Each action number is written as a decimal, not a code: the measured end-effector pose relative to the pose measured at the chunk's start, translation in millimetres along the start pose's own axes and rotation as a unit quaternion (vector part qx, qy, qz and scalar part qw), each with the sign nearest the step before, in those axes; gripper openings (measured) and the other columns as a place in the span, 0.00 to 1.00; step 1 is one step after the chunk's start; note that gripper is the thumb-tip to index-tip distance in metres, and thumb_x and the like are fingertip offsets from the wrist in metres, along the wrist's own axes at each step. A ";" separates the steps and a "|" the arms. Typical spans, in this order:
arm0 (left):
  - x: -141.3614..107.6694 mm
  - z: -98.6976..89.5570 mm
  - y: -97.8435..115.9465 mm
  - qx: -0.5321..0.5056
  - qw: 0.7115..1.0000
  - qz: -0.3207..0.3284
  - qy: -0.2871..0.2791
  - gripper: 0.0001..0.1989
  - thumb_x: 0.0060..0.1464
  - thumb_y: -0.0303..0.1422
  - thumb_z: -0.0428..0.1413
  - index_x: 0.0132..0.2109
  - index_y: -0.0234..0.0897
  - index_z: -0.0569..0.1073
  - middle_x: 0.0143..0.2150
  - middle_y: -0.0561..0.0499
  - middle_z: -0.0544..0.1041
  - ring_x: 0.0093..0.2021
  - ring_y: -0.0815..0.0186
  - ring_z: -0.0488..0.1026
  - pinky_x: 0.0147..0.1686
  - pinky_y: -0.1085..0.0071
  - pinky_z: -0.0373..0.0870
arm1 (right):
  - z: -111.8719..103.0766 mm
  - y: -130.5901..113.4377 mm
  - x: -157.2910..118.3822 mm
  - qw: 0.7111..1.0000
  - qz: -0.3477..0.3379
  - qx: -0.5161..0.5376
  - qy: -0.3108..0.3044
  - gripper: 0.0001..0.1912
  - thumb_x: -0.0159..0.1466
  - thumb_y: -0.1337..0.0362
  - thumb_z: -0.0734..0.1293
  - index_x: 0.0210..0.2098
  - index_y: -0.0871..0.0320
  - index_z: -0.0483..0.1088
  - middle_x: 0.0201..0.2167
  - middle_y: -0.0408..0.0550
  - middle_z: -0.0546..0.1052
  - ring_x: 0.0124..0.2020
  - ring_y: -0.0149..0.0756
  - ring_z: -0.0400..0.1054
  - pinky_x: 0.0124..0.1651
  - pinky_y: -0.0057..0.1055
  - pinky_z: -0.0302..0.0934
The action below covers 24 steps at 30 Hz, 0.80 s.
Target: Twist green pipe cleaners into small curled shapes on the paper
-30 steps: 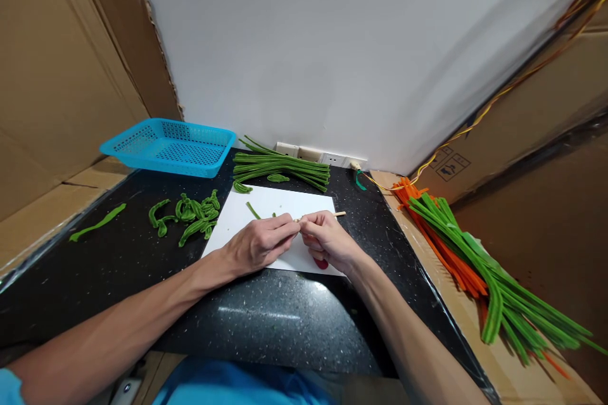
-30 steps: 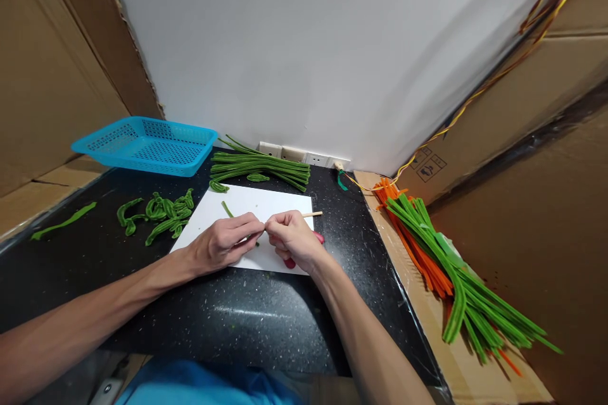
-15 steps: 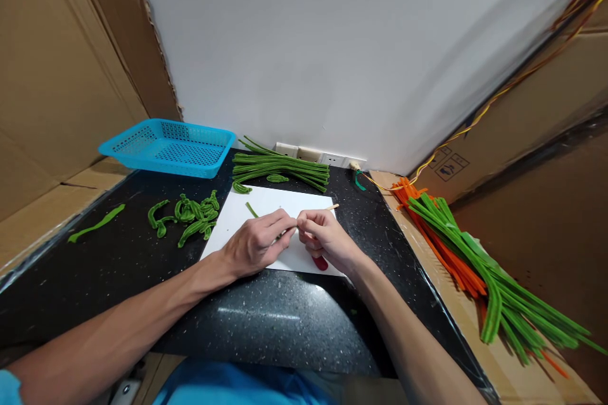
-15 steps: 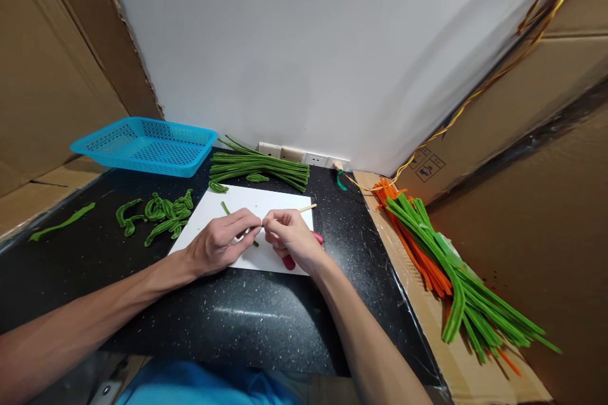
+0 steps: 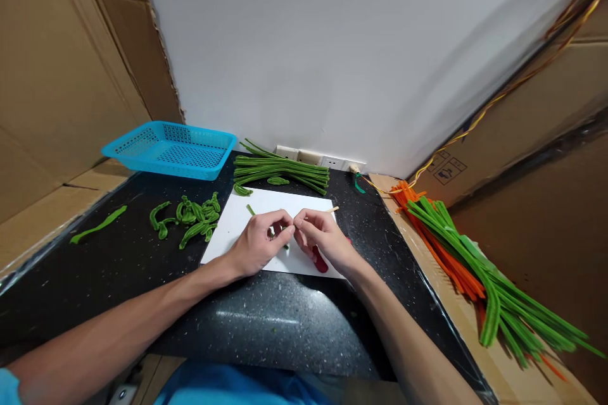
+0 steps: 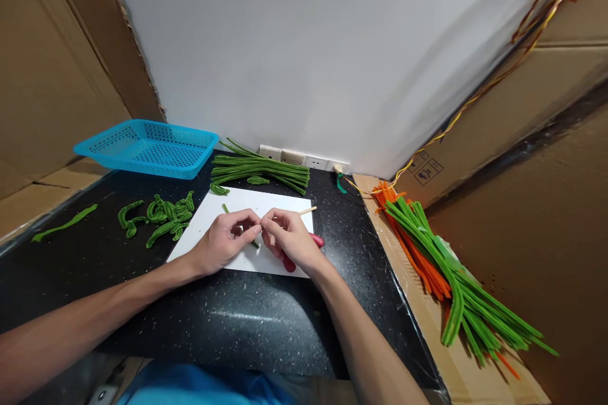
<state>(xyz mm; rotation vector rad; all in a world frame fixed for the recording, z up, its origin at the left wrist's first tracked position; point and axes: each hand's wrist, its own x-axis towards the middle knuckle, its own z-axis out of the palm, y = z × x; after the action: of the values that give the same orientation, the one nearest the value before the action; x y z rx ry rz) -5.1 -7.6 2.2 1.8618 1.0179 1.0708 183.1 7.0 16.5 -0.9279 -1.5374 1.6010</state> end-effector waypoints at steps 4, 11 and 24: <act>3.0 -0.7 -1.9 -0.093 0.995 -0.031 -0.026 0.12 0.66 0.39 0.56 0.37 0.34 0.76 0.33 0.51 0.76 0.33 0.68 0.71 0.33 0.73 0.65 | -0.9 -0.6 -0.2 1.000 -0.004 -0.007 -0.008 0.20 0.66 0.47 0.70 0.32 0.57 0.68 0.19 0.36 0.68 0.14 0.25 0.57 0.15 0.22 0.51; 4.8 0.1 -6.8 -0.144 0.987 -0.058 -0.039 0.15 0.64 0.43 0.58 0.38 0.34 0.75 0.32 0.51 0.76 0.28 0.71 0.68 0.28 0.76 0.63 | -3.4 2.1 0.4 1.000 -0.015 -0.018 -0.018 0.21 0.67 0.45 0.69 0.32 0.57 0.67 0.19 0.37 0.69 0.15 0.25 0.58 0.17 0.22 0.50; 8.0 -0.8 -7.2 -0.265 0.950 -0.145 -0.083 0.23 0.57 0.51 0.64 0.38 0.33 0.72 0.31 0.51 0.75 0.20 0.77 0.64 0.15 0.81 0.57 | -0.4 -3.9 -1.4 0.999 -0.035 -0.030 0.008 0.22 0.66 0.44 0.69 0.31 0.56 0.65 0.19 0.37 0.66 0.15 0.24 0.53 0.19 0.25 0.45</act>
<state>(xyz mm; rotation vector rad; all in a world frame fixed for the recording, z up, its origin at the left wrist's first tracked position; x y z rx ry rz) -5.0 2.6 -1.3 1.2966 0.7772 0.8843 184.2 6.2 20.4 -0.9068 -1.5971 1.5036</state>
